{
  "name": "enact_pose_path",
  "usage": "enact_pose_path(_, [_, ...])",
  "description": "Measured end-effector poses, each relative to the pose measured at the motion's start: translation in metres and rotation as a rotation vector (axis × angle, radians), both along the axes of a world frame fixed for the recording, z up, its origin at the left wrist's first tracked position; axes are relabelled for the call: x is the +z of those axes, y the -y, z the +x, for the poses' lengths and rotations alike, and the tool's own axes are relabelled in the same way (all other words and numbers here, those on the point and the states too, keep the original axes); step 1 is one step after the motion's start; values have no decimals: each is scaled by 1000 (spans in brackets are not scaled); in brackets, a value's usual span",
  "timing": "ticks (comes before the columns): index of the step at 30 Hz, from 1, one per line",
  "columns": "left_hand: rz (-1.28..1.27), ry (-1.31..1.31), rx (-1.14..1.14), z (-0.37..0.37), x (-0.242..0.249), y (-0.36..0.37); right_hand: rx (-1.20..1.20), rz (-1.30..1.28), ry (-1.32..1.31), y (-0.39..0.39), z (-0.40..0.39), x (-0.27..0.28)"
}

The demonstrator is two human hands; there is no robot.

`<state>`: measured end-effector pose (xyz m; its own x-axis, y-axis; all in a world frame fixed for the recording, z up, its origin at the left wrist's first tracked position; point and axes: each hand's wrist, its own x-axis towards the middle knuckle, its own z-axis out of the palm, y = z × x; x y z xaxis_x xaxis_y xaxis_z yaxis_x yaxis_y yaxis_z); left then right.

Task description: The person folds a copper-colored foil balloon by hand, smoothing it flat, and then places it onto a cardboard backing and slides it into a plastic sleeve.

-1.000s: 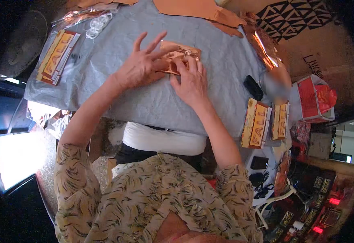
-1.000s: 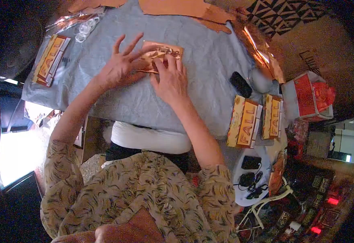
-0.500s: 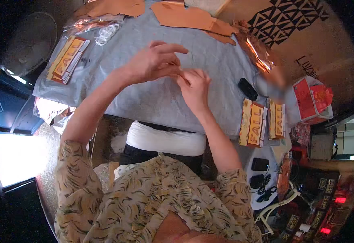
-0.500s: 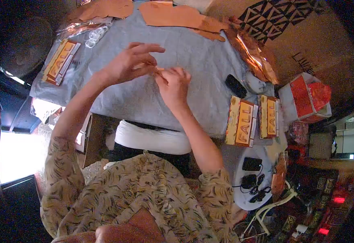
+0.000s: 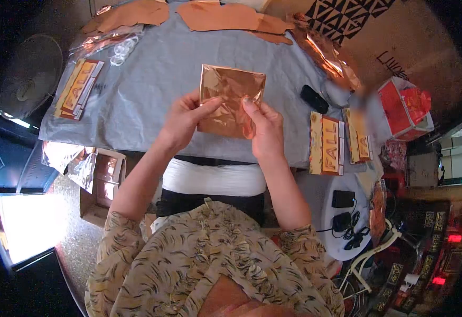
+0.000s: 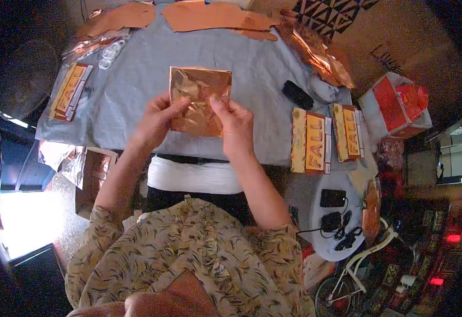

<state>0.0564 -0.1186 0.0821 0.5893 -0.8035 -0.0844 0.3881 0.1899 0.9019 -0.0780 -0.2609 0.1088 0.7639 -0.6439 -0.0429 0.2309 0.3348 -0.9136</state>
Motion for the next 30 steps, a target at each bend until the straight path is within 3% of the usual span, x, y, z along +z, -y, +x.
enact_pose_path(2, [19, 16, 6, -3, -2, 2, -41, -244, -302, 10, -8, 0])
enact_pose_path(3, [37, 31, 12, -6, -1, 2, -42, -238, -306, 13, -8, 3])
enact_pose_path(5, [49, 36, -8, -11, 6, 0, -144, -375, -59, 21, -7, 12])
enact_pose_path(8, [37, 22, -11, -17, 1, 5, -121, -413, -68, 41, -7, 7])
enact_pose_path(15, [94, 34, 12, -16, -8, 16, -146, -163, 16, 48, -14, 5])
enact_pose_path(16, [93, 37, -4, -16, -6, 16, -163, -163, 17, 50, -20, 4])
enact_pose_path(18, [156, 89, 43, -19, 2, 17, 1, -326, -228, 56, -41, 3])
enact_pose_path(24, [154, 138, -15, -30, -1, 31, -49, -335, -344, 48, -85, -2])
enact_pose_path(30, [96, 195, -163, -58, 14, 65, -178, -322, -216, 53, -133, -3])
